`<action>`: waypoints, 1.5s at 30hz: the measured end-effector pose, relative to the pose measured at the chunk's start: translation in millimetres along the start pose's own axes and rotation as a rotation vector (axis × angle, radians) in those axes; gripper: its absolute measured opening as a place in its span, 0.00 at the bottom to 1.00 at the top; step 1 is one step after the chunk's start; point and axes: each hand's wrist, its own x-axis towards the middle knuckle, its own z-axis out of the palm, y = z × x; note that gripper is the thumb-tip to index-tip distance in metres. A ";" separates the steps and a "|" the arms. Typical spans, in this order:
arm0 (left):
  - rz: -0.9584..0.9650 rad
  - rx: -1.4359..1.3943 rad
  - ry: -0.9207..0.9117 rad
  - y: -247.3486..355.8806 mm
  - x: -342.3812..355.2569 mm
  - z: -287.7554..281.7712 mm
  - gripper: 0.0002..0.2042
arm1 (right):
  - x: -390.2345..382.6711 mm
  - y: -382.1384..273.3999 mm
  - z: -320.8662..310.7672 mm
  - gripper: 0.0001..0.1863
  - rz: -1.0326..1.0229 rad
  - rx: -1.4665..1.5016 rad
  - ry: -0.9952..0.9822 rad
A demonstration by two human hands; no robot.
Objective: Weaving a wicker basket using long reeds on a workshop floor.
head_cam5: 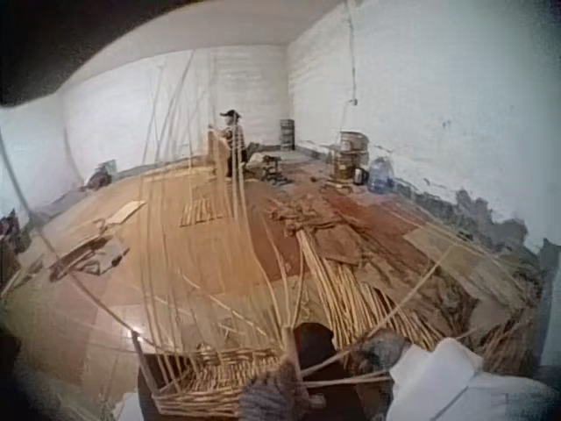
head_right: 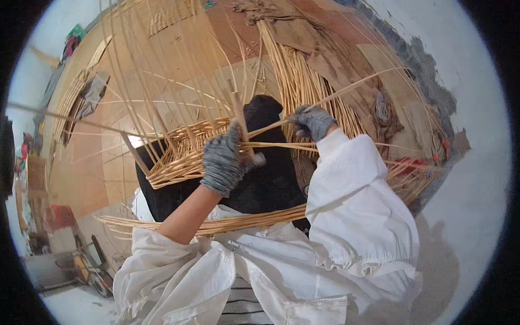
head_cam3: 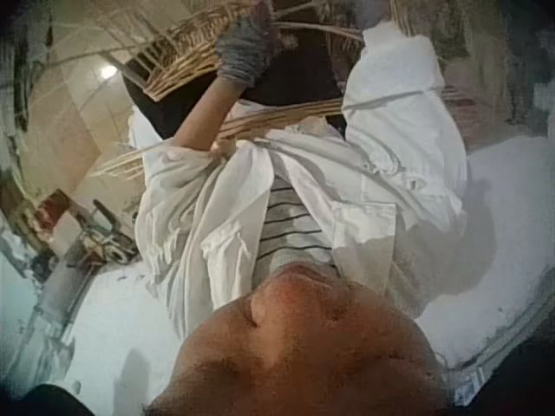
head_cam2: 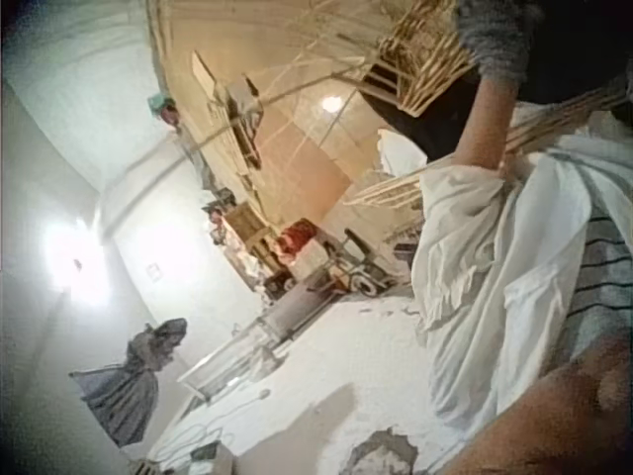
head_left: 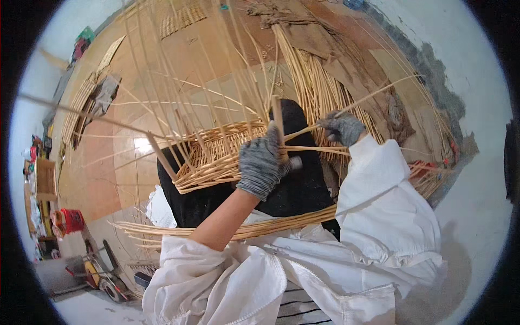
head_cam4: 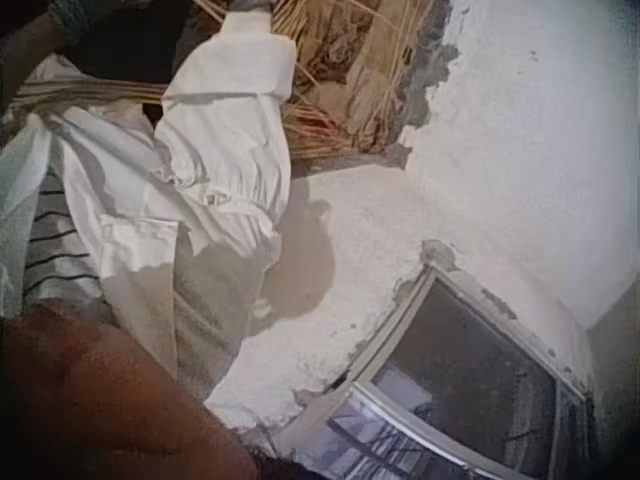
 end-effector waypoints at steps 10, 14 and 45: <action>-0.326 -0.274 -0.146 2.7 37.4 -13.9 0.15 | -35.7 -14.5 -0.4 0.12 -0.373 0.148 -0.156; -0.385 -0.273 -0.106 -1.6 30.2 -21.3 0.14 | -84.9 29.6 11.7 0.20 -0.515 -0.001 -0.265; 0.404 -0.452 -0.032 112.2 23.5 -18.7 0.07 | -0.8 -104.0 120.8 0.19 0.004 -0.993 -0.539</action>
